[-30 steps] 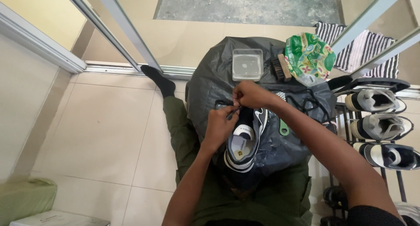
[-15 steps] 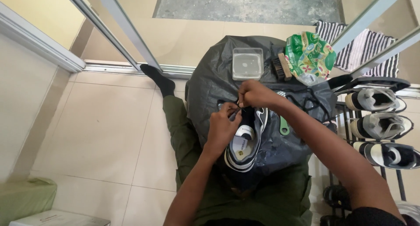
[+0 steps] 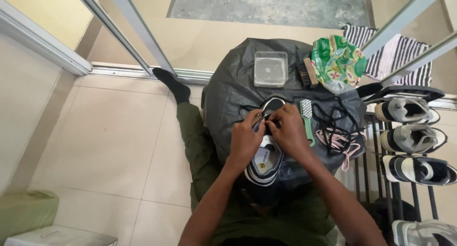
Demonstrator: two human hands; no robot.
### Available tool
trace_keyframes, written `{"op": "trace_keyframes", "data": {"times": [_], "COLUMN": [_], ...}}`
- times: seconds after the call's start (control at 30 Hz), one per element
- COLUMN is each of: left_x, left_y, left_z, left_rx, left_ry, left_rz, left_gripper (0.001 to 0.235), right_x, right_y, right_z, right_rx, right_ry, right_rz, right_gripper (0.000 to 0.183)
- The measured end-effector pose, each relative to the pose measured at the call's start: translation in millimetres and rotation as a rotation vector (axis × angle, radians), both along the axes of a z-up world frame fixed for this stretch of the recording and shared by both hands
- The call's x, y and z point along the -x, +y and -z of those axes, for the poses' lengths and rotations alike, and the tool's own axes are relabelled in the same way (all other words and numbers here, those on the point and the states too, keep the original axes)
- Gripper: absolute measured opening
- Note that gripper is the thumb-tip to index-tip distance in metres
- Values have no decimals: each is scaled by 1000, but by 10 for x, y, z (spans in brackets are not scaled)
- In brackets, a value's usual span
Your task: The person sits on the floor and laces a black and white sneaker. They thread the laces through the eyelets, pull them tight, and tie a knot to secure the shoe.
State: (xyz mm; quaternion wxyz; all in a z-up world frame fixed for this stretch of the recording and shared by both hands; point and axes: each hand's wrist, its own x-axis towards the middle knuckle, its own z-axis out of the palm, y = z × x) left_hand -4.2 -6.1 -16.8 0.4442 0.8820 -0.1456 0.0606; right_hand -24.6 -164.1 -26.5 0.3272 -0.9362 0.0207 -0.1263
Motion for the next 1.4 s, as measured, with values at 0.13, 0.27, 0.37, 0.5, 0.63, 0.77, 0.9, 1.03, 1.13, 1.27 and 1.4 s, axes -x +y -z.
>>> {"op": "trace_keyframes", "data": {"times": [0.13, 0.27, 0.37, 0.5, 0.63, 0.77, 0.9, 1.03, 1.13, 1.27, 1.4], "left_x": [18, 72, 97, 86, 49, 61, 47, 46, 83, 86, 80], "left_y": [6, 19, 27, 29, 7, 3, 4, -19, -27, -51, -79], "left_z": [-84, -206, -254, -187, -81, -14, 26, 64, 19, 56, 142], "left_rx": [18, 47, 71, 87, 73, 23, -22, -46, -62, -111, -147], "left_ry": [-12, 42, 72, 38, 0, -27, -60, -84, -83, -111, -140], "left_rz": [25, 16, 19, 36, 34, 19, 60, 66, 64, 24, -10], "left_gripper": [27, 26, 27, 26, 29, 29, 29, 29, 35, 35, 39], "right_x": [-8, 33, 110, 115, 34, 19, 2, -46, -40, 119, 414], "right_y": [80, 96, 79, 70, 119, 199, 206, 179, 190, 196, 147], "right_z": [-20, -101, -150, -136, -146, -6, 100, 112, 93, -46, -69], "right_rx": [76, 82, 83, 127, 182, 252, 366, 279, 227, 294, 449], "right_ry": [-64, -52, -48, 10, 55, 2, -154, -238, -295, -351, -324], "right_rz": [52, 19, -25, -31, 45, 90, 112, 76, 59, -37, -136], "right_gripper": [17, 13, 12, 11, 21, 15, 9, 8, 9, 15, 27]}}
